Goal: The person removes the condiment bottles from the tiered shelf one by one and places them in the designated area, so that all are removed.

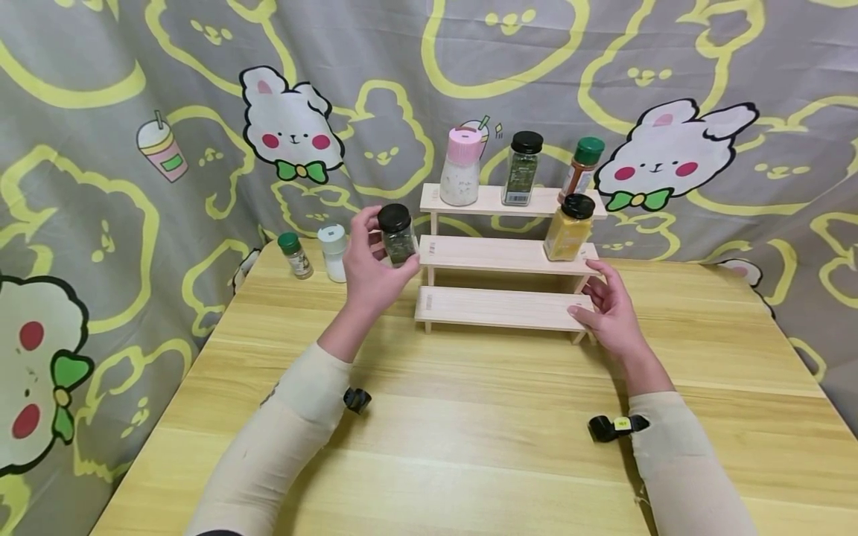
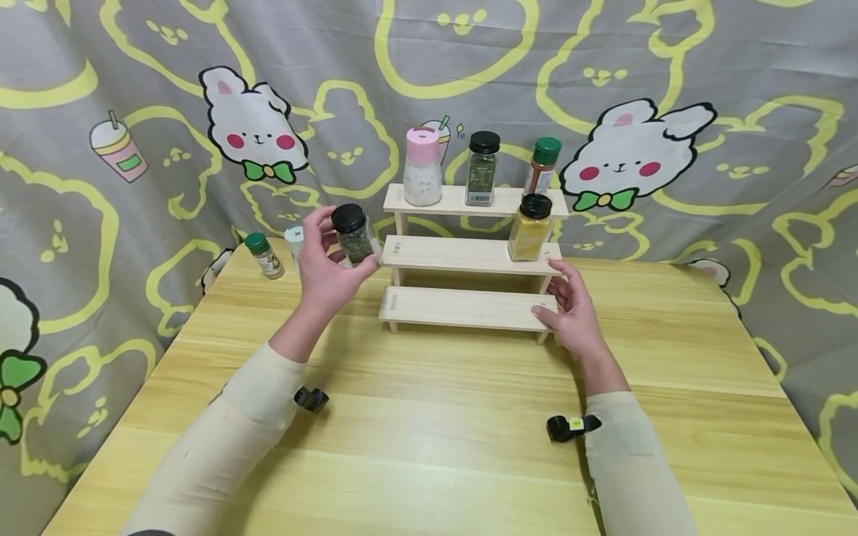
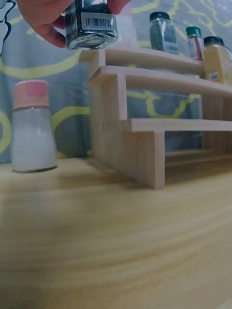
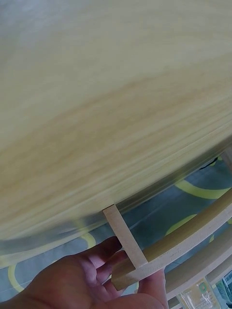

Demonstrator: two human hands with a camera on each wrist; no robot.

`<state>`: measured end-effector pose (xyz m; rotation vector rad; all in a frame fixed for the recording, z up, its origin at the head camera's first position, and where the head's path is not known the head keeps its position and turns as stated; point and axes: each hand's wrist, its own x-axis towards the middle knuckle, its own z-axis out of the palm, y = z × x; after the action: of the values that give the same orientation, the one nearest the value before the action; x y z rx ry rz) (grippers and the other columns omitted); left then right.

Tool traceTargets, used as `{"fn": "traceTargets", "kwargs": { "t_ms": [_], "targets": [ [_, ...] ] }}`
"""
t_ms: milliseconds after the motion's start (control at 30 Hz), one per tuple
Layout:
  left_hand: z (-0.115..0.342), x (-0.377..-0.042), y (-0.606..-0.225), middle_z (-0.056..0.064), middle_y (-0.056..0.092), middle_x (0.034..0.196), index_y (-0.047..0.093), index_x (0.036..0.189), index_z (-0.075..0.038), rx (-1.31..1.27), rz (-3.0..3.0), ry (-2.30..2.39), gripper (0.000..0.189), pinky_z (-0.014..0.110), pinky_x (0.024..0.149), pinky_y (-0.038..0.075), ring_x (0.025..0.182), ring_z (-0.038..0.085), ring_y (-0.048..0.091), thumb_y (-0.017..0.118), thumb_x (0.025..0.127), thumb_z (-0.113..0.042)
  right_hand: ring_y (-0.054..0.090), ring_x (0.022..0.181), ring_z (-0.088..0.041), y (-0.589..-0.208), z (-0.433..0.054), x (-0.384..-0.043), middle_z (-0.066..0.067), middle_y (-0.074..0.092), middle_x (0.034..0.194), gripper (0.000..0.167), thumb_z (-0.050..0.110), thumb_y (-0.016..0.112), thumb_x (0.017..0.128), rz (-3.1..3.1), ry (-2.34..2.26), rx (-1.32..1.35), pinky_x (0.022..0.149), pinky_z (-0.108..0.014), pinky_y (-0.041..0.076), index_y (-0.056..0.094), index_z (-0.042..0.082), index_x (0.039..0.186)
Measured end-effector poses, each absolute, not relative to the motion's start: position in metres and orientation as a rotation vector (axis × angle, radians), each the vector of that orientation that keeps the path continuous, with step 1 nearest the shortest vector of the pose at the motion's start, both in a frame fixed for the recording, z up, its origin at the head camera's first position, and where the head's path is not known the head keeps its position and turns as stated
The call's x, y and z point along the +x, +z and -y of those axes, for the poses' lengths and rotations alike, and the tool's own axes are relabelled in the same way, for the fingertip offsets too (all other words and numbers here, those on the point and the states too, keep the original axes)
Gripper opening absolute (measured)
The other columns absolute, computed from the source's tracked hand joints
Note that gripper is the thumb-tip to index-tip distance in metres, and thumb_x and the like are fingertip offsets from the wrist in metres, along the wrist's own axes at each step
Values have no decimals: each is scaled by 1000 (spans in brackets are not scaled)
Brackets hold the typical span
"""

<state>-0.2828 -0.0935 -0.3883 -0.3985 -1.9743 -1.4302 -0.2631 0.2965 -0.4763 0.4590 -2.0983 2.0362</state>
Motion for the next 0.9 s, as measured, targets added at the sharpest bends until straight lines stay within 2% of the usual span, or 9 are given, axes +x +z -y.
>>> {"fn": "traceTargets", "kwargs": {
  "t_ms": [267,400,433,533,633,900],
  "targets": [
    [104,-283,-404,12,56,112,43,136,-10,-355,2017,-1399,80,41,74,58,94,25,59,80,67,2,54,118,-18,-476,-296,-262,-11,53,137,84,-29,58,82,2090,2045,462,93,-21,48,35,12,151],
    [109,-283,-411,11,56,112,44,136,-11,-331,2026,-1401,80,42,74,57,94,25,60,81,66,3,55,118,-20,-477,-296,-262,-28,48,139,83,-29,58,82,2084,2048,468,91,-21,49,35,11,151],
    [111,-283,-412,10,56,112,44,136,-12,-326,2027,-1407,81,42,74,57,95,25,60,81,66,3,55,118,-21,-477,-296,-263,-28,48,139,83,-29,58,82,2085,2045,471,91,-21,49,35,11,151],
    [115,-284,-418,10,56,113,44,136,-13,-314,2035,-1424,81,42,75,57,95,26,60,81,66,3,54,119,-24,-478,-296,-263,-25,50,138,84,-29,58,82,2086,2043,477,91,-21,49,35,11,151],
    [120,-284,-425,12,54,115,43,136,-12,-299,2061,-1434,81,42,76,57,97,27,58,81,67,4,53,121,-28,-479,-296,-264,-12,53,135,83,-28,59,82,2088,2043,478,91,-21,49,35,12,151],
    [130,-285,-437,13,52,117,41,134,-12,-285,2127,-1467,80,48,75,56,96,29,57,81,67,5,53,121,-26,-479,-297,-264,-26,48,140,83,-28,59,82,2091,2038,476,93,-21,48,35,12,151]
  ]
}}
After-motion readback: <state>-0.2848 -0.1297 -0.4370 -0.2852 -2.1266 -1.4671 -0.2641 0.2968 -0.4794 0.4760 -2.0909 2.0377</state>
